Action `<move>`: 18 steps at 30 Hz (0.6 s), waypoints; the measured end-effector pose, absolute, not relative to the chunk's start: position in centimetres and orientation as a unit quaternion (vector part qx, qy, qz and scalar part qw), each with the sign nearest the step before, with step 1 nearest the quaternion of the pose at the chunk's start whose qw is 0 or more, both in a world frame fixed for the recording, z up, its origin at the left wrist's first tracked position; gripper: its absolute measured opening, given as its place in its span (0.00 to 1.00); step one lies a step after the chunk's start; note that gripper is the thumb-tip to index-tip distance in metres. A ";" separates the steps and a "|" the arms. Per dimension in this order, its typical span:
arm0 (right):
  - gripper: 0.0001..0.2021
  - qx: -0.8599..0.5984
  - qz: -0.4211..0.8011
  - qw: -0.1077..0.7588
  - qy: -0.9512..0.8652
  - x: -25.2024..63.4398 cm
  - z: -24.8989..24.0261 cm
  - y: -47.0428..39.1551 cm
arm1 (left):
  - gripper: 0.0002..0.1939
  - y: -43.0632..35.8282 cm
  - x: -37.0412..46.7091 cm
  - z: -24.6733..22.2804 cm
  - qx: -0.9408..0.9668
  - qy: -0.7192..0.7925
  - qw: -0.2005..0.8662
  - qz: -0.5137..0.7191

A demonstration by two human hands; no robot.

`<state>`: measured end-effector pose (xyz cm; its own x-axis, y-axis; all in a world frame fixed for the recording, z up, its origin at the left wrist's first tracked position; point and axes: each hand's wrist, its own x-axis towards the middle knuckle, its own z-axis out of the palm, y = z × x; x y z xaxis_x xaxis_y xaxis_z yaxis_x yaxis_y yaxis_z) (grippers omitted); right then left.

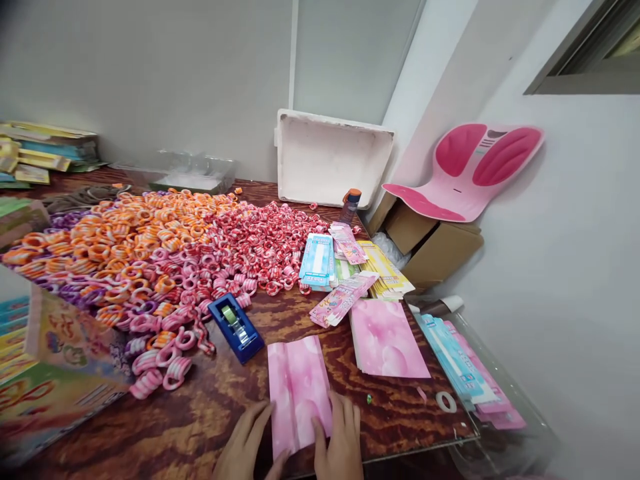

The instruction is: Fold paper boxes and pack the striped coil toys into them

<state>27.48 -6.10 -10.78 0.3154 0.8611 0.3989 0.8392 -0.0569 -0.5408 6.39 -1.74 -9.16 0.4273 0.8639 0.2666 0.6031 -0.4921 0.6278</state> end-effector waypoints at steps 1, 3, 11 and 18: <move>0.17 -0.732 0.025 0.363 -0.576 27.3 -10.3 -6.2 | 0.30 -1.7 6.4 -8.8 0.817 0.446 0.228 0.286; 0.17 -0.745 0.041 0.381 -0.546 26.7 -9.5 -6.2 | 0.33 -1.7 6.5 -8.1 0.813 0.456 0.229 0.281; 0.16 -0.744 0.043 0.422 -0.517 25.7 -8.3 -6.4 | 0.34 -1.9 6.6 -6.9 0.811 0.455 0.251 0.271; 0.06 -0.669 0.039 0.565 -0.482 25.4 -4.4 -5.2 | 0.34 -2.6 7.5 -5.1 0.720 0.512 0.274 0.380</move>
